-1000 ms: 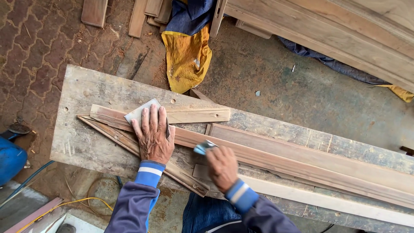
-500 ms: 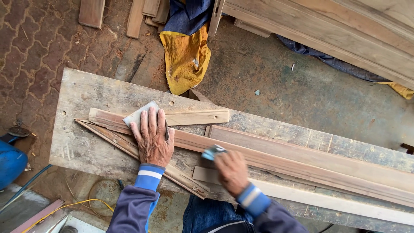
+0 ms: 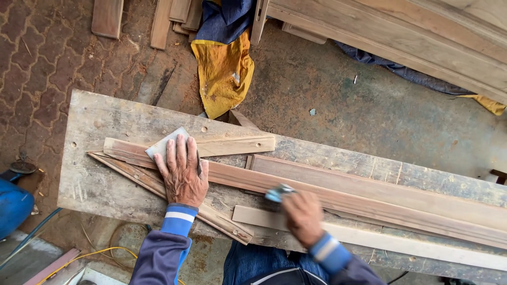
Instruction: The person is sanding long wooden trim pieces using sandpaper.
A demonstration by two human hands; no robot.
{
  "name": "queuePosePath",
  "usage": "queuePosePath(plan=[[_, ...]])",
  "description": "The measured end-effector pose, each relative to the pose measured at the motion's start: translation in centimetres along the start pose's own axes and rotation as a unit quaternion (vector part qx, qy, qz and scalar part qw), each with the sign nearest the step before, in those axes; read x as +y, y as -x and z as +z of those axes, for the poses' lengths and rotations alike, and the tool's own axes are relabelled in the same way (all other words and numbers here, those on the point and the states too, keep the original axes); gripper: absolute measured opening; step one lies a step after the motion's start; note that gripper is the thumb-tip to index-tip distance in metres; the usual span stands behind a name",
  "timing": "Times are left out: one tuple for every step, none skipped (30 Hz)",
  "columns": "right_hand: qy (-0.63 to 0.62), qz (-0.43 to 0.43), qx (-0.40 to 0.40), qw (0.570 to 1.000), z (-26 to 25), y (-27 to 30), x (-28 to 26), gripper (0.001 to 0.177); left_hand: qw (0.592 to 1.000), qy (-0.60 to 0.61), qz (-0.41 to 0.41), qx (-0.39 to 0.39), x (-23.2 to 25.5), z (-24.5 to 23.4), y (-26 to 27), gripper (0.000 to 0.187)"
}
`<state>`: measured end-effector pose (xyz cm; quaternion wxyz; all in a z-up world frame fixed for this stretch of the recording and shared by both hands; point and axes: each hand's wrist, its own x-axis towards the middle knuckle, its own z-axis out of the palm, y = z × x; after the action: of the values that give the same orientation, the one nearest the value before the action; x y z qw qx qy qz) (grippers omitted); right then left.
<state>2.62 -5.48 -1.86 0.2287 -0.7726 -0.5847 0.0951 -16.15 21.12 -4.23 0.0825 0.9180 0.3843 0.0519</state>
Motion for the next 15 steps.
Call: queuePosePath(plan=[[0.000, 0.001, 0.003, 1.000, 1.8, -1.7, -1.6, 0.032, 1.000, -0.001, 0.002, 0.001, 0.0, 0.0, -0.1, 0.065], [0.005, -0.022, -0.023, 0.999, 3.6, -3.3, -3.3, 0.031, 1.000, -0.004, 0.003, 0.003, 0.0, 0.0, 0.1, 0.065], [0.010, -0.045, -0.049, 0.998, 5.4, -4.8, -5.0, 0.031, 1.000, -0.006, 0.003, 0.004, 0.1, 0.1, 0.2, 0.064], [0.008, -0.042, -0.046, 0.998, 6.0, -4.8, -5.1, 0.031, 1.000, -0.009, 0.007, 0.003, 0.0, 0.0, 0.3, 0.064], [0.012, -0.047, -0.066, 0.997, 6.6, -4.9, -5.2, 0.030, 1.000, -0.006, 0.005, 0.005, 0.0, -0.1, 0.3, 0.064], [0.019, -0.052, -0.086, 0.995, 7.2, -5.1, -5.1, 0.029, 1.000, -0.003, 0.005, 0.008, 0.0, -0.1, 0.1, 0.064], [0.019, -0.048, -0.083, 0.995, 5.2, -4.6, -4.1, 0.029, 1.000, -0.003, 0.010, 0.008, -0.1, -0.1, 0.1, 0.064], [0.006, -0.059, -0.065, 0.996, 3.1, -4.0, -2.8, 0.041, 1.000, -0.005, 0.007, 0.010, 0.0, 0.0, 0.1, 0.064], [-0.007, -0.070, -0.048, 0.996, 1.0, -3.4, -1.7, 0.053, 1.000, -0.007, 0.004, 0.013, -0.1, 0.1, 0.1, 0.065], [-0.005, -0.069, -0.049, 0.996, 0.3, 0.1, 0.9, 0.053, 1.000, -0.005, 0.005, 0.012, 0.0, 0.0, 0.1, 0.065], [0.013, -0.032, -0.031, 0.999, -0.3, 3.6, 3.5, 0.046, 1.000, -0.008, 0.007, 0.013, 0.0, 0.0, 0.1, 0.065], [0.031, 0.004, -0.014, 0.999, -1.0, 7.1, 6.1, 0.039, 1.000, -0.011, 0.008, 0.013, -0.1, -0.1, 0.2, 0.066], [0.032, 0.005, -0.016, 0.999, -2.5, 8.6, 7.0, 0.039, 1.000, -0.009, 0.008, 0.012, 0.0, 0.0, 0.3, 0.066], [0.041, 0.036, -0.009, 0.998, -3.8, 9.9, 8.0, 0.036, 1.000, -0.009, 0.009, 0.012, -0.1, -0.1, 0.1, 0.066], [0.050, 0.066, -0.001, 0.997, -5.2, 11.3, 8.9, 0.032, 1.000, -0.010, 0.009, 0.013, -0.1, -0.1, 0.0, 0.066]])
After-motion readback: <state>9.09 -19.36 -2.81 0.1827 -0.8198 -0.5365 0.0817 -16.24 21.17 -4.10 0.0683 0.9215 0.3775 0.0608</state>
